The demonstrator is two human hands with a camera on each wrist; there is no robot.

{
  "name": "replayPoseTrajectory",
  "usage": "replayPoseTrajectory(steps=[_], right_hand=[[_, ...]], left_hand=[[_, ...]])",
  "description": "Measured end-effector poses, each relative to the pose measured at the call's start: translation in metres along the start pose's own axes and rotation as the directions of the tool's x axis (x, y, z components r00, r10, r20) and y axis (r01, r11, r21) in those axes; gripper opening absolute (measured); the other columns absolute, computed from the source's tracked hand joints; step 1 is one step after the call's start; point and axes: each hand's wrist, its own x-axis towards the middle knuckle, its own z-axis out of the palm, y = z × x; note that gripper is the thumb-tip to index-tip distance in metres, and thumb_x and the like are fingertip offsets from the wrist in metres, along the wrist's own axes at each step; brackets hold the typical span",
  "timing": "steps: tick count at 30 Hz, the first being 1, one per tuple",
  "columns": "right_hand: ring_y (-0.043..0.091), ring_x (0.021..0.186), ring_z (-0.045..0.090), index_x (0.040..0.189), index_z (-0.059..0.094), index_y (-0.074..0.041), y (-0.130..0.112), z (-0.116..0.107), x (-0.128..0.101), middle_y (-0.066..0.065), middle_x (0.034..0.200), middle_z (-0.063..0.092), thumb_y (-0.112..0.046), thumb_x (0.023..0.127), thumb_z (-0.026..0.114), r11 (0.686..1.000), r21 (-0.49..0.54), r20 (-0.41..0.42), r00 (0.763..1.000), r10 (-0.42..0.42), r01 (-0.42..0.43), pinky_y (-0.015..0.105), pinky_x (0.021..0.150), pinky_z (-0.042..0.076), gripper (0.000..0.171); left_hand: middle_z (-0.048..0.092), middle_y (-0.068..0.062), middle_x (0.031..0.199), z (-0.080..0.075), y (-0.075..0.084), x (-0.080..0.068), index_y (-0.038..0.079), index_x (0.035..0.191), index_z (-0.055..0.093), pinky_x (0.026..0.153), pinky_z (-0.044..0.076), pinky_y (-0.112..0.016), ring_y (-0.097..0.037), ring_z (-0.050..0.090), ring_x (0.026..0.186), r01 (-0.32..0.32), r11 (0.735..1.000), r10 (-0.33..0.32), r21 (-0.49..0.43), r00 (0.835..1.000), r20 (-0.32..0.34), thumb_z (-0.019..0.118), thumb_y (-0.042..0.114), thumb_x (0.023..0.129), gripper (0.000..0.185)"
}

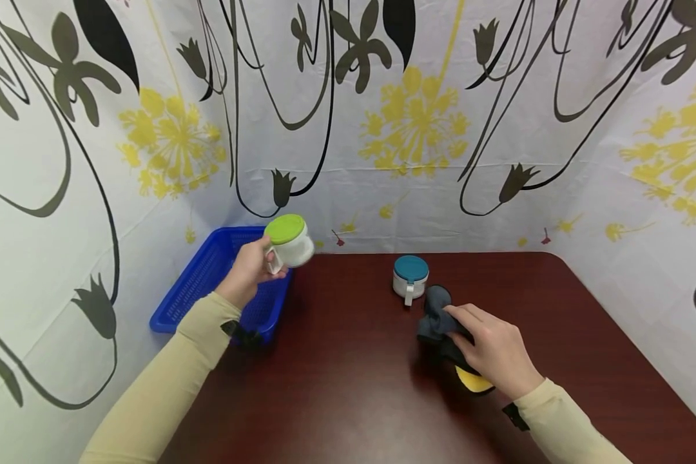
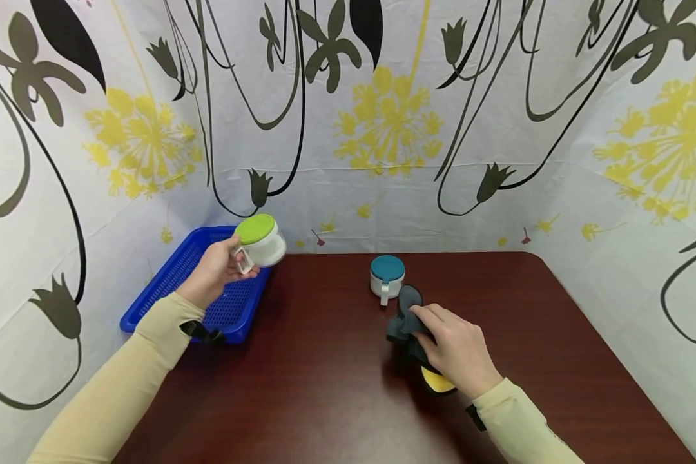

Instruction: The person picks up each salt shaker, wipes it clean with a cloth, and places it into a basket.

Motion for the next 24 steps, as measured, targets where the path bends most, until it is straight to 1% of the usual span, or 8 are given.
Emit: replayPoseTrajectory(steps=[3, 8, 9, 11, 16, 18, 21, 24], right_hand=[[0.014, 0.088, 0.068, 0.126, 0.067, -0.014, 0.002, -0.003, -0.002, -0.004, 0.111, 0.067, -0.013, 0.073, 0.09, 1.0, -0.01, 0.009, 1.0, 0.01, -0.01, 0.037, 0.064, 0.058, 0.058], [0.013, 0.086, 0.068, 0.126, 0.067, -0.014, 0.007, -0.007, -0.004, -0.004, 0.109, 0.067, -0.013, 0.073, 0.089, 1.0, -0.025, 0.002, 1.0, 0.019, -0.019, 0.037, 0.063, 0.057, 0.058], [0.013, 0.085, 0.068, 0.126, 0.067, -0.014, 0.008, -0.007, -0.004, -0.004, 0.109, 0.067, -0.012, 0.073, 0.089, 0.999, -0.028, -0.001, 1.0, 0.02, -0.02, 0.036, 0.062, 0.057, 0.057], [0.012, 0.084, 0.067, 0.125, 0.067, -0.014, 0.01, -0.008, -0.005, -0.005, 0.108, 0.067, -0.012, 0.073, 0.089, 0.999, -0.032, -0.007, 1.0, 0.023, -0.023, 0.036, 0.062, 0.057, 0.057], [0.011, 0.081, 0.067, 0.124, 0.068, -0.013, 0.011, -0.008, -0.008, -0.005, 0.107, 0.067, -0.012, 0.072, 0.089, 0.999, -0.032, -0.018, 1.0, 0.023, -0.023, 0.035, 0.06, 0.056, 0.055], [0.011, 0.081, 0.067, 0.124, 0.068, -0.013, 0.011, -0.008, -0.009, -0.005, 0.107, 0.067, -0.012, 0.072, 0.089, 0.999, -0.03, -0.011, 1.0, 0.026, -0.026, 0.035, 0.06, 0.056, 0.055], [0.01, 0.082, 0.067, 0.125, 0.067, -0.014, 0.01, -0.009, -0.01, -0.006, 0.107, 0.067, -0.014, 0.073, 0.088, 0.999, -0.031, 0.005, 0.999, 0.036, -0.036, 0.035, 0.061, 0.056, 0.056], [0.01, 0.083, 0.066, 0.125, 0.067, -0.014, 0.011, -0.01, -0.011, -0.006, 0.107, 0.066, -0.014, 0.074, 0.088, 0.999, -0.031, 0.013, 0.999, 0.045, -0.045, 0.035, 0.062, 0.057, 0.055]], left_hand=[[0.061, -0.013, 0.081, -0.016, 0.002, 0.01, 0.005, 0.082, 0.036, 0.073, 0.059, -0.037, -0.025, 0.07, 0.07, 0.034, 0.999, -0.034, -0.005, 0.999, -0.001, 0.026, 0.031, 0.11, 0.04], [0.048, 0.0, 0.069, -0.036, 0.003, 0.027, 0.005, 0.09, 0.039, 0.073, 0.06, -0.038, -0.021, 0.067, 0.065, 0.051, 0.999, -0.051, -0.007, 0.997, -0.065, 0.029, 0.026, 0.109, 0.03], [0.045, 0.001, 0.068, -0.039, 0.003, 0.031, 0.006, 0.091, 0.039, 0.074, 0.06, -0.038, -0.021, 0.066, 0.066, 0.053, 0.999, -0.053, -0.002, 0.995, -0.08, 0.029, 0.025, 0.109, 0.028], [0.045, 0.001, 0.068, -0.045, 0.002, 0.037, 0.005, 0.091, 0.039, 0.074, 0.06, -0.038, -0.023, 0.065, 0.072, 0.061, 0.998, -0.061, -0.003, 0.991, -0.117, 0.03, 0.022, 0.107, 0.026], [0.044, -0.003, 0.075, -0.058, 0.0, 0.054, 0.009, 0.094, 0.038, 0.071, 0.056, -0.038, -0.031, 0.053, 0.096, 0.093, 0.993, -0.106, -0.08, 0.977, -0.186, 0.032, 0.015, 0.101, 0.011], [0.043, -0.004, 0.079, -0.063, -0.002, 0.061, 0.01, 0.095, 0.037, 0.068, 0.054, -0.037, -0.029, 0.049, 0.095, 0.106, 0.987, -0.13, -0.125, 0.97, -0.207, 0.033, 0.013, 0.099, 0.006], [0.042, -0.004, 0.083, -0.071, -0.005, 0.07, 0.012, 0.095, 0.035, 0.07, 0.049, -0.038, -0.023, 0.045, 0.09, 0.118, 0.976, -0.157, -0.183, 0.963, -0.218, 0.033, 0.012, 0.099, 0.004], [0.042, -0.004, 0.083, -0.076, -0.01, 0.079, 0.013, 0.096, 0.036, 0.07, 0.044, -0.041, -0.021, 0.042, 0.087, 0.125, 0.964, -0.186, -0.235, 0.948, -0.258, 0.034, 0.01, 0.097, 0.004]])
